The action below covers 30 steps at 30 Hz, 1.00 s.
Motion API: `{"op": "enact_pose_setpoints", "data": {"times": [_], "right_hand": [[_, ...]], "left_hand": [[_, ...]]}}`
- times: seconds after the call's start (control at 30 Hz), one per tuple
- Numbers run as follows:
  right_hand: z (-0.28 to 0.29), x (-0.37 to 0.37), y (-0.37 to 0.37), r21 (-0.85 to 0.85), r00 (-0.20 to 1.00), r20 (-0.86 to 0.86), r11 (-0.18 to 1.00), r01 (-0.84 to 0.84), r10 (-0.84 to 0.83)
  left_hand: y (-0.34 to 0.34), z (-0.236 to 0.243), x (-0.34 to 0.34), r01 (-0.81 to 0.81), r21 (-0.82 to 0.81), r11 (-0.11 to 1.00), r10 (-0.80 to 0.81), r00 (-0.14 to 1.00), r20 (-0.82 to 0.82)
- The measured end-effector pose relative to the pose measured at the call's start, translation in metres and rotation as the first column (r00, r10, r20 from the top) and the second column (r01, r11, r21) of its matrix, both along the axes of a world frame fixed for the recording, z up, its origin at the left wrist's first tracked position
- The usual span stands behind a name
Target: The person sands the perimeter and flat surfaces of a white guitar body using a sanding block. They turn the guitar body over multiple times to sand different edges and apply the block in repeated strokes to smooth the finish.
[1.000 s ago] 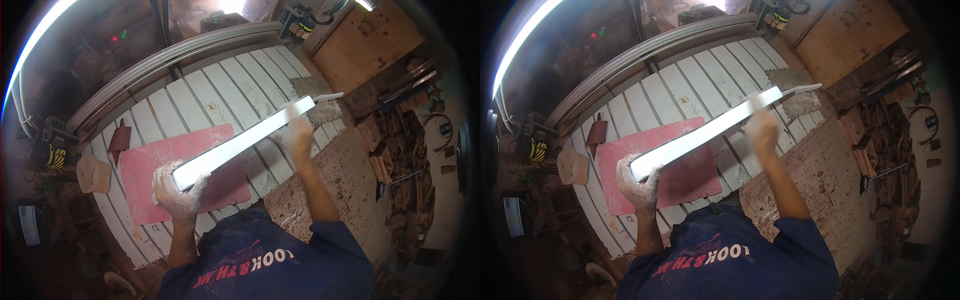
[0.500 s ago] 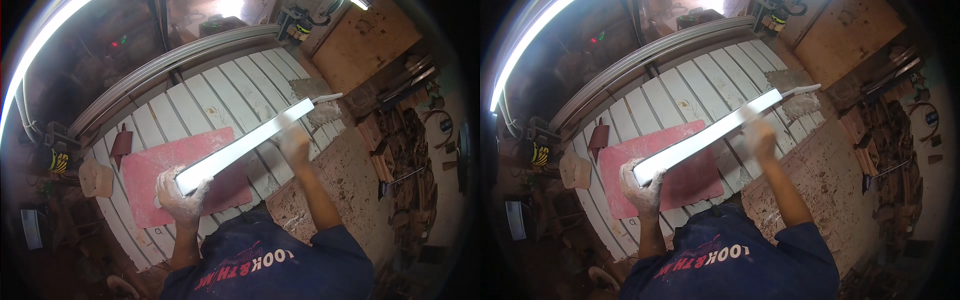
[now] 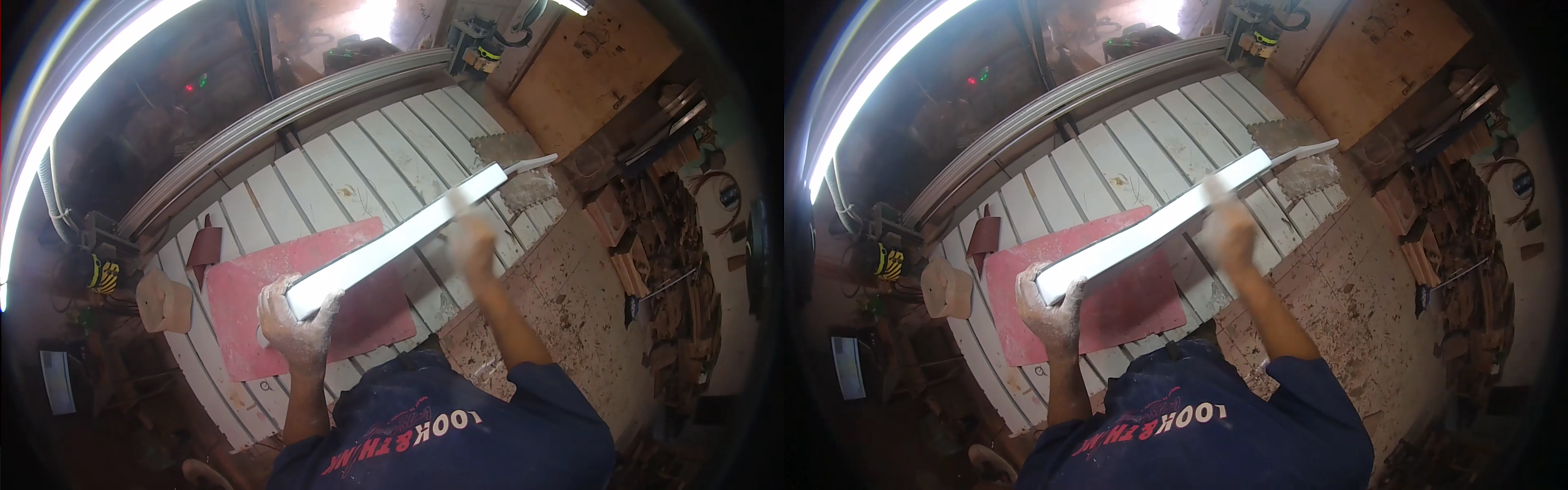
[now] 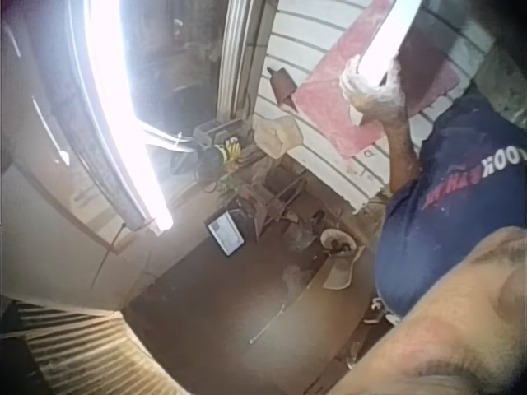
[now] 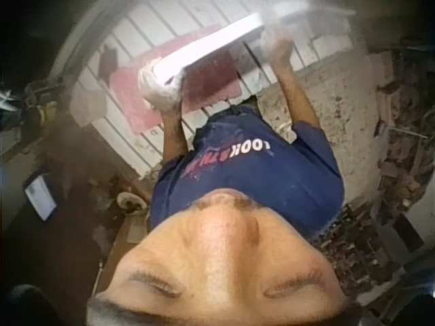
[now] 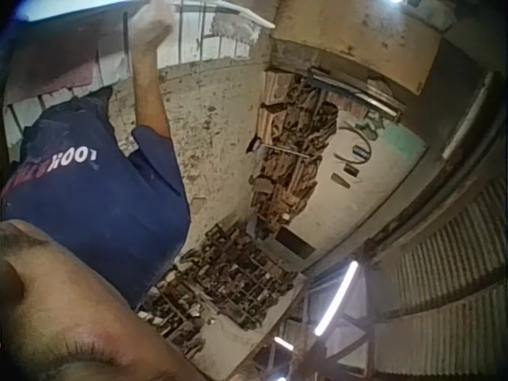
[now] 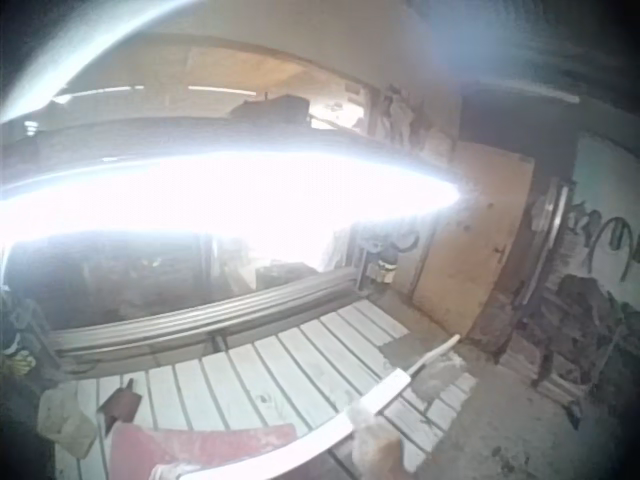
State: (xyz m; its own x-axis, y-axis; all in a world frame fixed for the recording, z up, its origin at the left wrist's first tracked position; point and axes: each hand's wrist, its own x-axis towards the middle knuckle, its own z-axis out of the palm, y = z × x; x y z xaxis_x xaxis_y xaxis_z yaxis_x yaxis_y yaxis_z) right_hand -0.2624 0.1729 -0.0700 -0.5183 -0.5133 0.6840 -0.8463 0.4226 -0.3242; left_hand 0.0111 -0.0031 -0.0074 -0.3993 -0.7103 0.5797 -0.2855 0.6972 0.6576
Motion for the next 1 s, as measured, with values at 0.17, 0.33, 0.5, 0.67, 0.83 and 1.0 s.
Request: {"op": "enact_pose_setpoints", "data": {"times": [0.17,0.33,0.5,0.67,0.83,1.0], "right_hand": [[-0.011,-0.026,0.006,0.046,0.99,-0.118,0.997,-0.069,0.074],[0.002,-0.13,0.066,-0.484,0.869,0.486,0.857,0.178,0.094],[0.03,-0.076,0.075,-0.76,0.205,0.593,0.456,0.464,0.779],[0.049,-0.057,0.071,-0.578,0.281,0.81,0.785,0.224,0.515],[0.051,-0.058,0.048,0.082,0.929,0.348,0.991,0.106,-0.128],[0.037,-0.011,0.016,0.286,0.909,0.392,0.958,0.026,-0.142]], "left_hand": [[-0.003,0.0,0.003,-0.005,0.034,0.999,0.006,1.0,-0.024],[-0.001,0.003,-0.005,0.01,0.016,1.0,-0.009,0.999,-0.031],[0.001,0.001,0.001,0.005,0.006,1.0,-0.005,1.0,-0.013],[-0.003,0.0,-0.001,-0.016,0.003,1.0,0.016,1.0,-0.001],[-0.006,0.0,-0.004,-0.013,0.074,0.997,0.011,1.0,0.022],[-0.009,-0.001,-0.008,-0.033,0.08,0.996,0.033,0.999,-0.006]]}}
